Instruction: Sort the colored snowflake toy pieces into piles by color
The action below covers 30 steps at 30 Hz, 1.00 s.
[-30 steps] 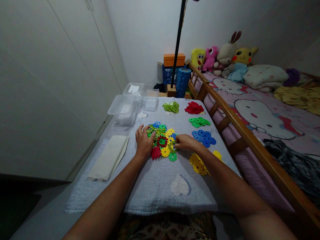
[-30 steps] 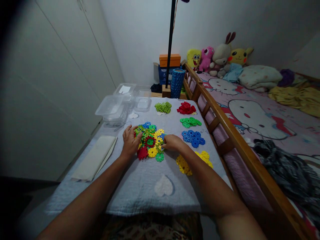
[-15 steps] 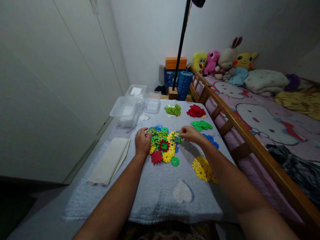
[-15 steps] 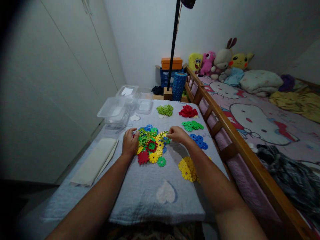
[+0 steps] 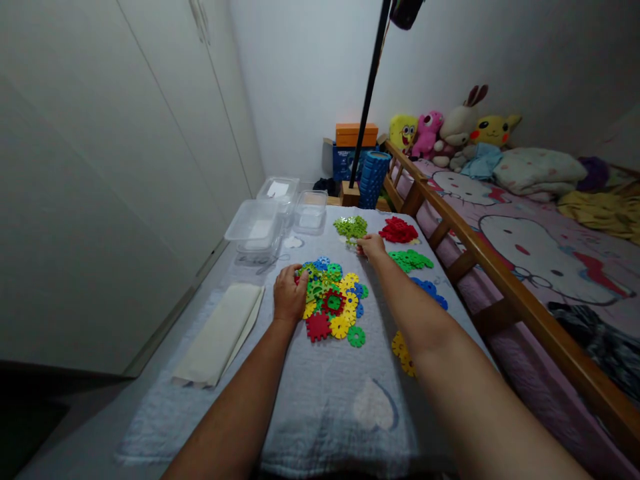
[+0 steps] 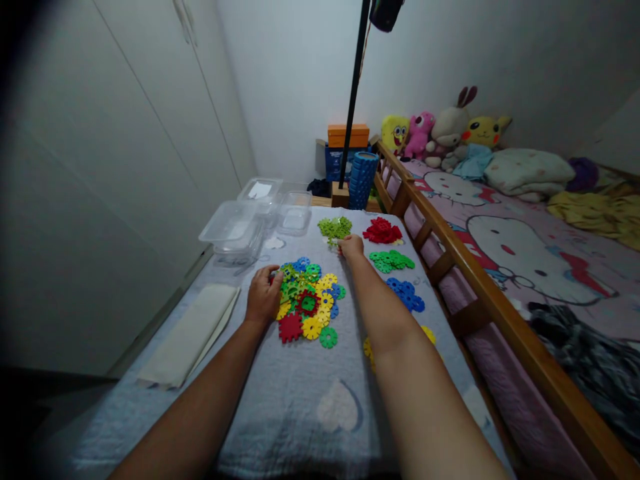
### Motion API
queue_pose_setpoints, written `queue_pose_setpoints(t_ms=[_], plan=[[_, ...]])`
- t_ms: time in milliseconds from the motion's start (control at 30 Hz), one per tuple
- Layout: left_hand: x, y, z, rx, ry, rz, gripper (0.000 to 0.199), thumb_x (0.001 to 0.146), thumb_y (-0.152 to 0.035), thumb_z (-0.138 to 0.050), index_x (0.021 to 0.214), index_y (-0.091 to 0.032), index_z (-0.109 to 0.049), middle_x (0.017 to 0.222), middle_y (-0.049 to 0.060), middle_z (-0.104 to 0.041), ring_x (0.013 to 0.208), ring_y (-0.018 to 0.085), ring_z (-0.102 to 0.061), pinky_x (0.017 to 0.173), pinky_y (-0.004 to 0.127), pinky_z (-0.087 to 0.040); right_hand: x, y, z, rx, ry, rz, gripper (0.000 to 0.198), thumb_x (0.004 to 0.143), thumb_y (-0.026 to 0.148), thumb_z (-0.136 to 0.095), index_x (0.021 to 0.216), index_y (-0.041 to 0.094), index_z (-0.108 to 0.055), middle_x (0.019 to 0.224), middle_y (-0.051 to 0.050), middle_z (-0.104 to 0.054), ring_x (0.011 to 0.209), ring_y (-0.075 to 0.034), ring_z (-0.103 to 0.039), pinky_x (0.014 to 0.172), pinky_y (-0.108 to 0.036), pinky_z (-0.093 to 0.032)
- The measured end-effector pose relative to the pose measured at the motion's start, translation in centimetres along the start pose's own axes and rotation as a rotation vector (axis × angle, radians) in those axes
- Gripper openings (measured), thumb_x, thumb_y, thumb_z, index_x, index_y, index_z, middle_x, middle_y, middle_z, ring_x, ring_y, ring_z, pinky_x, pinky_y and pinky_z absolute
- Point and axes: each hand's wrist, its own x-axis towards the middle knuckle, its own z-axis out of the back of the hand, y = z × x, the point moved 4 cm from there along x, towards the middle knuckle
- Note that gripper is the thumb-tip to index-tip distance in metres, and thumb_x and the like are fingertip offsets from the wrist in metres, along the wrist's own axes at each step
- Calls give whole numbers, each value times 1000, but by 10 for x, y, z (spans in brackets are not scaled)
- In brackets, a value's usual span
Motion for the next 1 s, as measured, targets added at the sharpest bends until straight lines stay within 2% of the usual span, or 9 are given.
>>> queue_pose_setpoints(t_ms=[267,400,600,667,733,800,900,933,1000], plan=[[-1,0,0,-12,14,10,33,93,-40,-47,110,-19,-66,112,11,-69,108,26,-63,99,41,-49,11,0,-15,22,-65,-20,37,64,7,-74,77,23,-43,53,11,-49,48,-9,-55,49,-18,-46],[-2,-1,0,-10,16,15,32,94,-40,-47,109,-20,-66,111,10,-70,108,25,-63,99,41,-48,7,-3,-11,24,-64,-2,34,65,7,-70,82,22,-45,60,10,-51,54,-9,-57,52,-17,-46],[-2,-1,0,-14,17,25,32,93,-40,-47,109,-19,-66,112,10,-70,108,25,-64,99,40,-48,-12,0,8,9,20,9,24,71,7,-61,88,20,-51,68,7,-54,55,-7,-53,56,-18,-47],[-2,-1,0,-28,17,36,32,93,-39,-48,109,-19,-66,112,10,-70,107,25,-64,99,40,-48,-26,7,14,-11,97,38,21,72,10,-63,88,20,-53,71,5,-55,58,-8,-54,57,-19,-47],[-2,-1,0,-53,25,46,31,93,-39,-48,109,-20,-66,111,10,-71,106,24,-65,98,39,-48,-47,17,17,-58,240,97,19,72,13,-65,87,20,-54,73,4,-57,60,-9,-57,58,-20,-47],[-3,0,0,-81,37,54,30,94,-39,-48,109,-20,-65,109,9,-72,104,23,-66,96,38,-49,-74,25,15,-160,442,174,14,74,15,-64,85,19,-56,72,3,-59,60,-11,-57,58,-21,-45],[-3,0,-1,-118,38,57,30,94,-40,-48,107,-20,-65,106,8,-73,101,22,-66,94,37,-49,-124,30,9,-451,750,363,3,80,16,-61,82,18,-60,70,2,-59,62,-11,-54,59,-22,-40],[-3,1,-1,-128,35,57,30,93,-40,-48,107,-20,-66,106,8,-73,100,22,-66,93,37,-49,-139,29,8,-569,803,451,2,81,17,-62,81,18,-61,72,2,-60,65,-12,-54,61,-22,-39],[-3,2,-1,-147,31,55,31,93,-41,-49,106,-19,-66,105,8,-73,99,22,-67,92,36,-50,-163,28,7,-800,780,607,5,81,17,-65,86,18,-64,82,-1,-64,75,-13,-55,66,-23,-38]])
